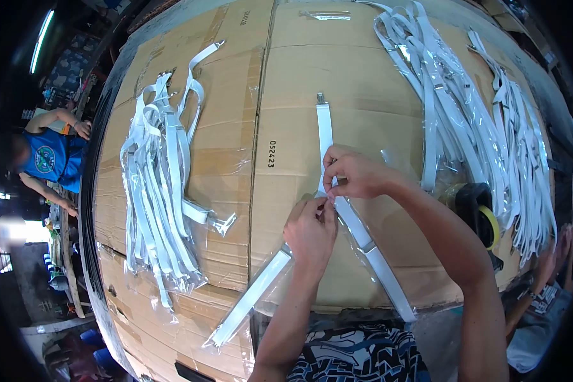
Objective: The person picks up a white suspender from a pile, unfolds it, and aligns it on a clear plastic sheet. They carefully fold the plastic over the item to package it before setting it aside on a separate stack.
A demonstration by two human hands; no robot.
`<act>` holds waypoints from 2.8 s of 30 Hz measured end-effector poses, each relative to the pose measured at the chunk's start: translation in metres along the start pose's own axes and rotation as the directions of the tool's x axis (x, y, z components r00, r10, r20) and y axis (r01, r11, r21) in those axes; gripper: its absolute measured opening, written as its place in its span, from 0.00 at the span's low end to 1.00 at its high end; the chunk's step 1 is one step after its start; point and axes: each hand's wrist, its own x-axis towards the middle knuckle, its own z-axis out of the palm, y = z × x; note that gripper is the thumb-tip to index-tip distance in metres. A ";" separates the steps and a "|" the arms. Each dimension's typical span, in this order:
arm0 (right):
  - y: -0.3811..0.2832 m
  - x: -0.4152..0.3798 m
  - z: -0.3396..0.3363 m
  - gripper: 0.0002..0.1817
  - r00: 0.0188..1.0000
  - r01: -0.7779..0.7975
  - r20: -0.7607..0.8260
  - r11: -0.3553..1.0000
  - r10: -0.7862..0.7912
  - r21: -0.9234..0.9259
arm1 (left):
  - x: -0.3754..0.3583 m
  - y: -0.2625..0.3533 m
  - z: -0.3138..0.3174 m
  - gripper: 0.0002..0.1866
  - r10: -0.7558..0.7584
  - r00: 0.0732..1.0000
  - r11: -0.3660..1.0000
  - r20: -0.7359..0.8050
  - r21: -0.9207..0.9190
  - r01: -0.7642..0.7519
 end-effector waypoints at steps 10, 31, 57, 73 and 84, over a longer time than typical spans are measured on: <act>0.014 -0.004 -0.009 0.04 0.995 -0.072 -0.045 0.955 0.088 0.289 | 0.002 0.003 0.003 0.04 -0.059 0.998 0.996 0.003 -0.066 0.059; -0.009 -0.011 0.006 0.04 0.991 -0.042 -0.123 0.994 0.055 0.105 | -0.005 -0.006 0.009 0.08 0.029 0.997 0.999 -0.076 -0.036 -0.032; -0.001 -0.005 0.004 0.03 0.995 -0.017 -0.099 0.998 0.022 0.053 | -0.002 0.001 -0.001 0.10 0.007 1.000 0.999 -0.029 0.039 -0.006; -0.004 -0.004 0.014 0.05 0.988 -0.044 -0.148 0.997 0.034 -0.068 | 0.003 0.001 0.001 0.06 -0.072 0.997 0.997 0.003 -0.024 0.072; -0.004 -0.001 0.023 0.06 0.978 -0.094 -0.198 0.985 0.064 -0.144 | 0.004 0.001 0.002 0.05 -0.102 0.995 0.992 -0.005 -0.075 0.101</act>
